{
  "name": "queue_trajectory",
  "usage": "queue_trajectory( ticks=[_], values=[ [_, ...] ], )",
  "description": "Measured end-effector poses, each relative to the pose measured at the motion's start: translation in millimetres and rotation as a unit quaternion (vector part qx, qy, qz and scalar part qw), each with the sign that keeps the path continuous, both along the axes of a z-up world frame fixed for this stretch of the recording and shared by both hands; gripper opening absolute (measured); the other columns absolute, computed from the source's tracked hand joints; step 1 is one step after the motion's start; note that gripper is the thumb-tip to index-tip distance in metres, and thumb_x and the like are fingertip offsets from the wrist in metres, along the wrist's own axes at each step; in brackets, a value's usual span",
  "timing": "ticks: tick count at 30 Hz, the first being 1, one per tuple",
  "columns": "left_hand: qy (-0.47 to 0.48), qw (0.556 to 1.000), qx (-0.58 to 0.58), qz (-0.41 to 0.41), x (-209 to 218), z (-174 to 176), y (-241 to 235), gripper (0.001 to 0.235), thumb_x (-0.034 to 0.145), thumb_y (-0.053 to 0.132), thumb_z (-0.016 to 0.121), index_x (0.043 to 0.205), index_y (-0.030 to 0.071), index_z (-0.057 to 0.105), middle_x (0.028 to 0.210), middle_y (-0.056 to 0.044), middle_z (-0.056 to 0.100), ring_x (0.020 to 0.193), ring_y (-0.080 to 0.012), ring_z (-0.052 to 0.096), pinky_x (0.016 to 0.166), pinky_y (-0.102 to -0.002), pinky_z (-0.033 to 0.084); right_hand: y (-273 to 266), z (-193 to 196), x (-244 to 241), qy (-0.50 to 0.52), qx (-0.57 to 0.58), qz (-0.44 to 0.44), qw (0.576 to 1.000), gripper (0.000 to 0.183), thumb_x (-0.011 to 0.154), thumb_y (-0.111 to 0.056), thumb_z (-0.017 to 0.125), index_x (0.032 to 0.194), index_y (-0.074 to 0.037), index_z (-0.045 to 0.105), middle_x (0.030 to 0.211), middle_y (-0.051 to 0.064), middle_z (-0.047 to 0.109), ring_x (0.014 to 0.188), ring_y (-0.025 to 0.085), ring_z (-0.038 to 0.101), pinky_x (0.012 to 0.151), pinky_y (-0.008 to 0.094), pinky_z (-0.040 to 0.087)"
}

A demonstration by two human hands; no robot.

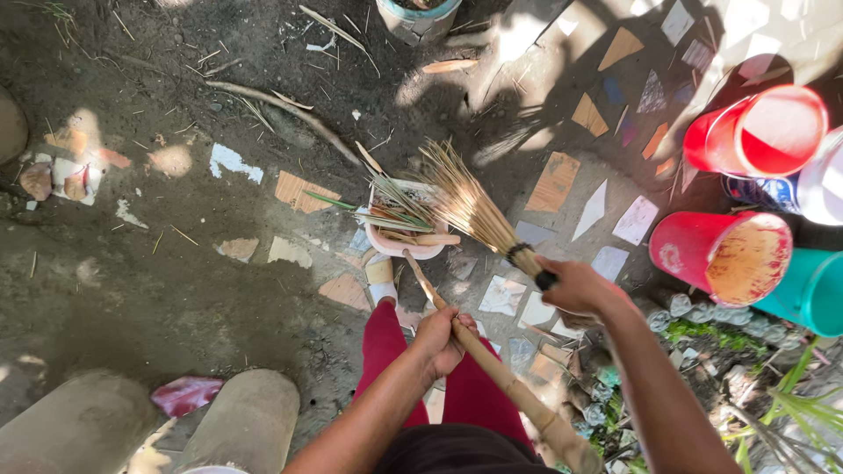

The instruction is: The person sweeps leaves and debris off the ground into a dustpan using a broom while walking along an outdoor path.

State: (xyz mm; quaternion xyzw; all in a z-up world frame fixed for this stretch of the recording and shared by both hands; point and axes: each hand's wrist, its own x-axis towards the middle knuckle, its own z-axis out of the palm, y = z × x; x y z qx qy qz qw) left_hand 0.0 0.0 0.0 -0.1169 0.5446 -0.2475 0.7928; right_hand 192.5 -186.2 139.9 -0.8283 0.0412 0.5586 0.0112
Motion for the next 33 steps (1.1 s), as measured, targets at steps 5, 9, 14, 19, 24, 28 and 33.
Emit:
queue_trajectory(
  ticks=[5,9,14,19,24,28,33],
  values=[
    [-0.009,1.000,0.017,-0.015,36,23,-6,0.010,0.103,0.011,0.043,0.102,0.003,0.037,0.077,-0.008,0.050,0.066,-0.0179,0.052,0.065,-0.037,0.054,-64,-41,86,-0.095,-0.020,0.112,0.989,0.092,0.074,-0.038,0.083,0.156,-0.042,0.041,0.112,0.021,0.073,0.104,0.035,0.073,0.095,0.041,0.056],
    [0.040,0.999,0.031,-0.009,62,24,-29,0.010,0.104,0.011,0.048,0.102,0.003,0.042,0.077,-0.007,0.051,0.066,-0.0164,0.051,0.065,-0.035,0.052,-37,-126,201,-0.217,0.054,0.108,0.969,0.074,0.074,-0.031,0.080,0.143,-0.020,0.057,0.113,0.022,0.072,0.103,0.039,0.068,0.087,0.047,0.053],
    [-0.009,0.992,0.124,-0.017,94,30,-48,0.011,0.101,0.009,0.054,0.097,0.001,0.049,0.075,-0.009,0.055,0.067,-0.0200,0.055,0.066,-0.035,0.055,-30,-145,239,-0.091,0.131,0.183,0.970,0.063,0.067,-0.031,0.087,0.125,-0.015,0.066,0.099,0.015,0.075,0.083,0.026,0.068,0.074,0.041,0.055],
    [0.003,0.987,0.158,0.027,107,51,-71,0.006,0.096,0.011,0.054,0.096,0.007,0.049,0.071,-0.005,0.054,0.063,-0.0179,0.053,0.060,-0.034,0.052,-115,-18,242,0.059,0.051,0.058,0.995,0.070,0.075,-0.013,0.074,0.137,-0.040,0.058,0.082,0.011,0.076,0.066,0.021,0.066,0.060,0.040,0.054],
    [0.070,0.986,0.091,0.121,97,34,-90,0.014,0.101,0.012,0.053,0.099,0.002,0.044,0.077,-0.006,0.054,0.065,-0.0144,0.052,0.060,-0.027,0.050,-140,-63,285,-0.029,0.193,0.228,0.954,0.057,0.077,-0.021,0.077,0.131,-0.020,0.060,0.079,0.004,0.071,0.065,0.019,0.066,0.058,0.037,0.053],
    [0.073,0.983,0.105,0.132,95,33,-107,0.013,0.101,0.013,0.052,0.099,0.003,0.043,0.077,-0.006,0.052,0.064,-0.0148,0.052,0.059,-0.029,0.050,-126,-142,227,0.106,0.191,0.044,0.975,0.047,0.079,-0.014,0.073,0.124,-0.019,0.061,0.075,0.009,0.068,0.059,0.022,0.060,0.049,0.037,0.048],
    [0.071,0.971,0.187,0.129,63,54,-123,0.012,0.098,0.016,0.050,0.096,0.006,0.044,0.072,-0.006,0.049,0.059,-0.0162,0.049,0.051,-0.031,0.045,-119,-63,205,0.058,0.256,0.225,0.938,0.035,0.081,-0.014,0.075,0.111,-0.005,0.062,0.080,0.017,0.074,0.075,0.028,0.073,0.065,0.040,0.054]
  ],
)
